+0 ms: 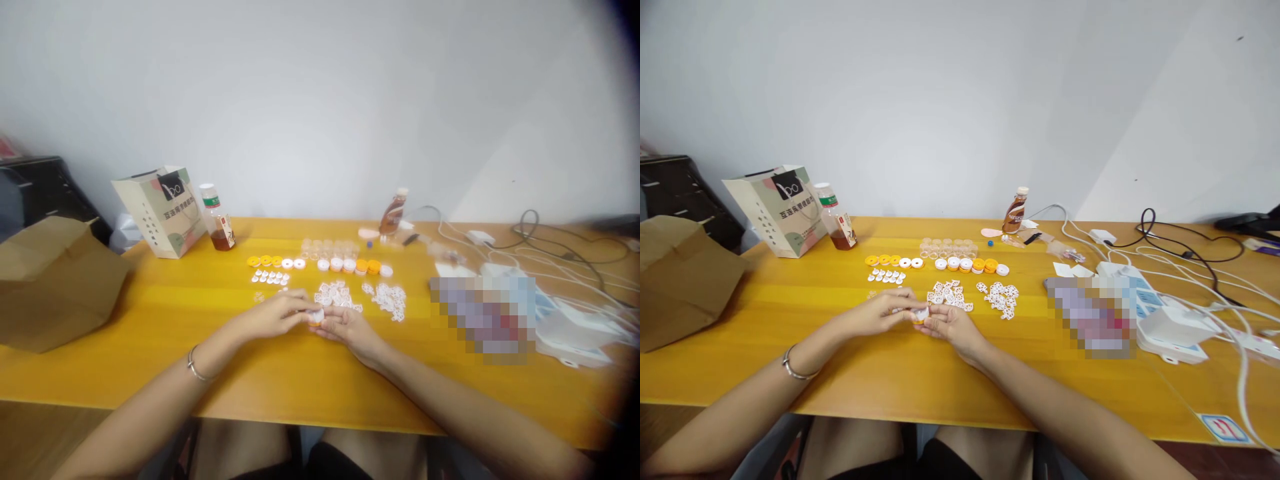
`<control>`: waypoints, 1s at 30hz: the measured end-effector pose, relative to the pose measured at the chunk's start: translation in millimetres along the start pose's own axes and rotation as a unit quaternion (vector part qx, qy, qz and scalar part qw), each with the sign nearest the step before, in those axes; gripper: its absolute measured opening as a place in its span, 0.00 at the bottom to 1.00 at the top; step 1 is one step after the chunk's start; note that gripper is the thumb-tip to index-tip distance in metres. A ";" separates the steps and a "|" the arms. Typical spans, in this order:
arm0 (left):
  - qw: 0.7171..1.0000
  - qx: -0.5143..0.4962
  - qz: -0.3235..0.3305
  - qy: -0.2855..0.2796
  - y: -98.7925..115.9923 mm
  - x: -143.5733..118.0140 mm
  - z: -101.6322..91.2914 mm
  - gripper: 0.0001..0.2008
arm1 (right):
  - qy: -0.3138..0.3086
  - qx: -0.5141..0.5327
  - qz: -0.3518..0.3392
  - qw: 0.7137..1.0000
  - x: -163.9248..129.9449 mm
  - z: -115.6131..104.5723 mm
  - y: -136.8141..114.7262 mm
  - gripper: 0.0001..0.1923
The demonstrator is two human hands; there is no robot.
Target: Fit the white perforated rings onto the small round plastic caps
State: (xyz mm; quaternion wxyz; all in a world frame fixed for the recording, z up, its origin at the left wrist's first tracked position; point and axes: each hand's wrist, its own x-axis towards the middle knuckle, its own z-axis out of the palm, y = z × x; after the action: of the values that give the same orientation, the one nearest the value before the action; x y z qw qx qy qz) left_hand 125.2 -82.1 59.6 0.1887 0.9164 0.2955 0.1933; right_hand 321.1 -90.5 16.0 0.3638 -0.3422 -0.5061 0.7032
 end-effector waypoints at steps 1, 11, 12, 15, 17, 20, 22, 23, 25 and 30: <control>1.000 -0.013 -0.004 0.001 -0.4 0.3 0.0 0.15 | -0.005 0.009 0.000 1.000 -0.5 0.2 -1.0 0.19; 0.999 -0.051 -0.012 0.015 -2.2 1.1 -0.5 0.15 | 0.023 -0.046 -0.028 0.998 0.6 -1.7 -4.0 0.20; 0.999 -0.045 -0.004 0.024 -1.7 0.9 0.2 0.16 | 0.038 -0.064 -0.043 0.996 1.2 -1.4 -4.0 0.20; 0.998 -0.015 0.018 0.060 0.1 1.0 4.7 0.17 | 0.085 -0.100 -0.095 0.987 2.5 -0.1 -2.6 0.19; 0.996 0.005 0.030 0.084 0.9 1.8 8.4 0.17 | 0.103 -0.106 -0.125 0.981 2.7 0.4 -0.7 0.18; 0.993 0.014 0.039 0.109 1.0 2.7 12.0 0.17 | 0.107 -0.101 -0.156 0.977 1.5 0.2 1.0 0.17; 0.993 0.013 0.040 0.110 0.6 2.4 12.6 0.18 | 0.100 -0.102 -0.167 0.976 -0.1 0.1 0.7 0.17; 0.993 0.015 0.037 0.111 0.4 1.9 12.6 0.18 | 0.095 -0.104 -0.171 0.975 -0.9 0.2 0.3 0.17; 0.993 0.026 0.026 0.115 0.3 0.8 12.4 0.18 | 0.090 -0.107 -0.174 0.975 -2.6 0.6 -0.6 0.17; 0.994 0.037 0.018 0.103 4.2 -0.4 11.1 0.16 | 0.101 -0.116 -0.172 0.973 -4.5 1.6 -2.0 0.14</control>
State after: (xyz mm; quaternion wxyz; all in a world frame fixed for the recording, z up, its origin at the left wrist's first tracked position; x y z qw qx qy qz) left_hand 132.0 -88.1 51.9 0.1203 0.9031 0.3039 0.2786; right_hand 322.3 -94.7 18.8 0.4861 -0.3593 -0.5961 0.5285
